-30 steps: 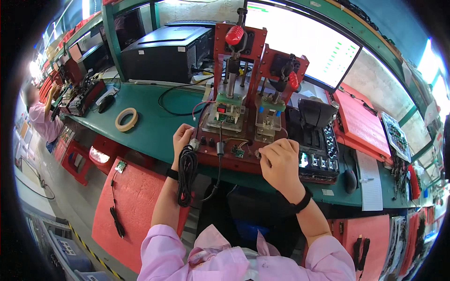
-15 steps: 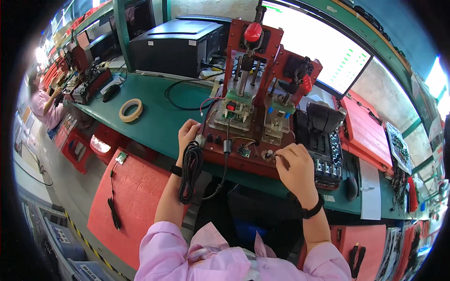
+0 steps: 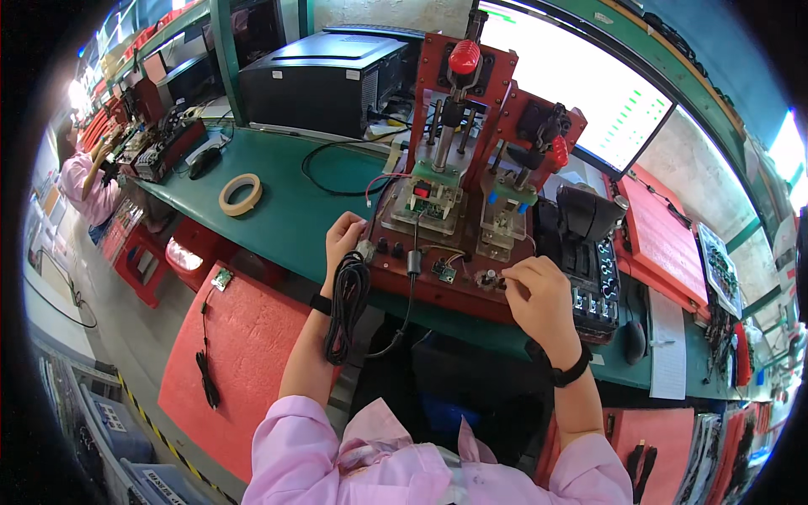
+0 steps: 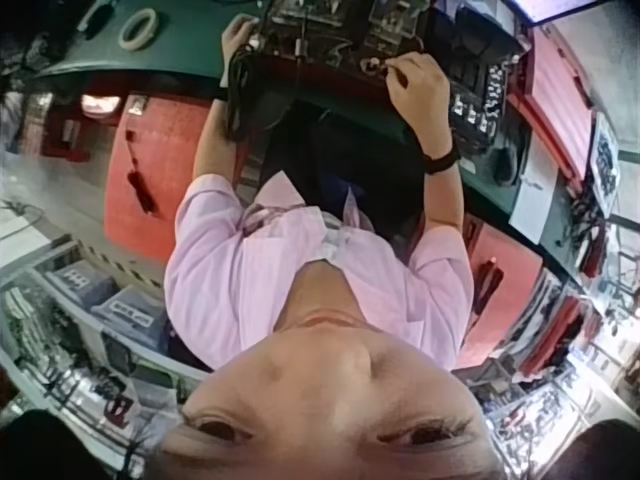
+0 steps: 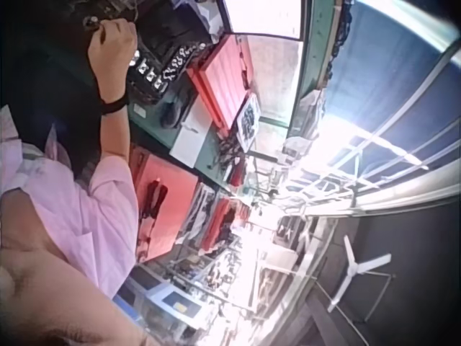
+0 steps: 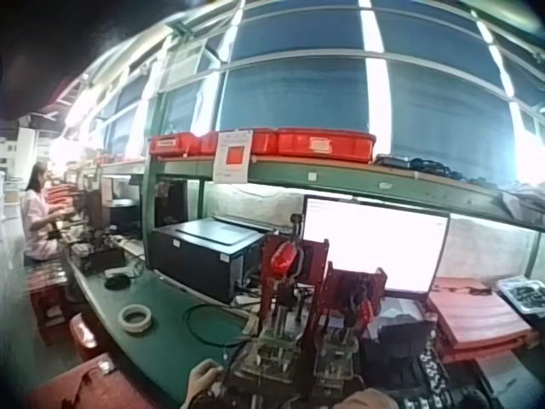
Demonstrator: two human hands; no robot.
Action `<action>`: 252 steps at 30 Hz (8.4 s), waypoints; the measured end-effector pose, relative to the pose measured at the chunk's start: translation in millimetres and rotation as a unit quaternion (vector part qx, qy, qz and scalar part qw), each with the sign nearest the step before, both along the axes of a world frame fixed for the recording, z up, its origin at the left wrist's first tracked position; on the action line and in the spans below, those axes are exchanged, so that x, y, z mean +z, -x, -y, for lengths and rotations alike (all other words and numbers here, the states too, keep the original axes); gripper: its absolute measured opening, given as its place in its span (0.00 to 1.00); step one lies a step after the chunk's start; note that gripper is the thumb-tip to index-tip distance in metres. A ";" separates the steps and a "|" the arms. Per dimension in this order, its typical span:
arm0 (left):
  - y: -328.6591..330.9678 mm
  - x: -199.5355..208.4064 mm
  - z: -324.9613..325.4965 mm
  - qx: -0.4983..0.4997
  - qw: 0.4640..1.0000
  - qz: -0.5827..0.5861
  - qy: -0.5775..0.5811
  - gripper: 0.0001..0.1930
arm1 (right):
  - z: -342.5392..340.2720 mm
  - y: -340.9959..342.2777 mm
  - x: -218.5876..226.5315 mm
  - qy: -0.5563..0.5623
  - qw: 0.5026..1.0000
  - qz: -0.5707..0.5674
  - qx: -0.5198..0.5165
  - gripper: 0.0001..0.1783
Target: Placing electronic components into a testing fixture and monitoring test results on a screen.
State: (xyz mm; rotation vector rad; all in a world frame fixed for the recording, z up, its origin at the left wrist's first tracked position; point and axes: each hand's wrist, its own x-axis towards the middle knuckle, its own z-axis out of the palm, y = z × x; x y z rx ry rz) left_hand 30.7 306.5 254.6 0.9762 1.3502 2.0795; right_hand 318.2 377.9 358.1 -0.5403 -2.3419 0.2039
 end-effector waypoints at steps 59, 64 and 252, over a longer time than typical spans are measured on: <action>48.2 -54.4 -13.3 0.061 0.983 -0.173 -0.012 0.07 | -84.5 -54.2 27.4 0.161 0.929 0.312 0.119 0.08; 53.5 -60.1 -14.8 0.062 0.985 -0.162 0.000 0.07 | -83.4 -52.6 28.8 0.127 0.931 0.325 0.107 0.07; 32.6 -21.4 1.9 0.004 0.998 -0.051 0.042 0.10 | -75.9 -36.8 38.9 -0.168 0.910 0.290 -0.245 0.29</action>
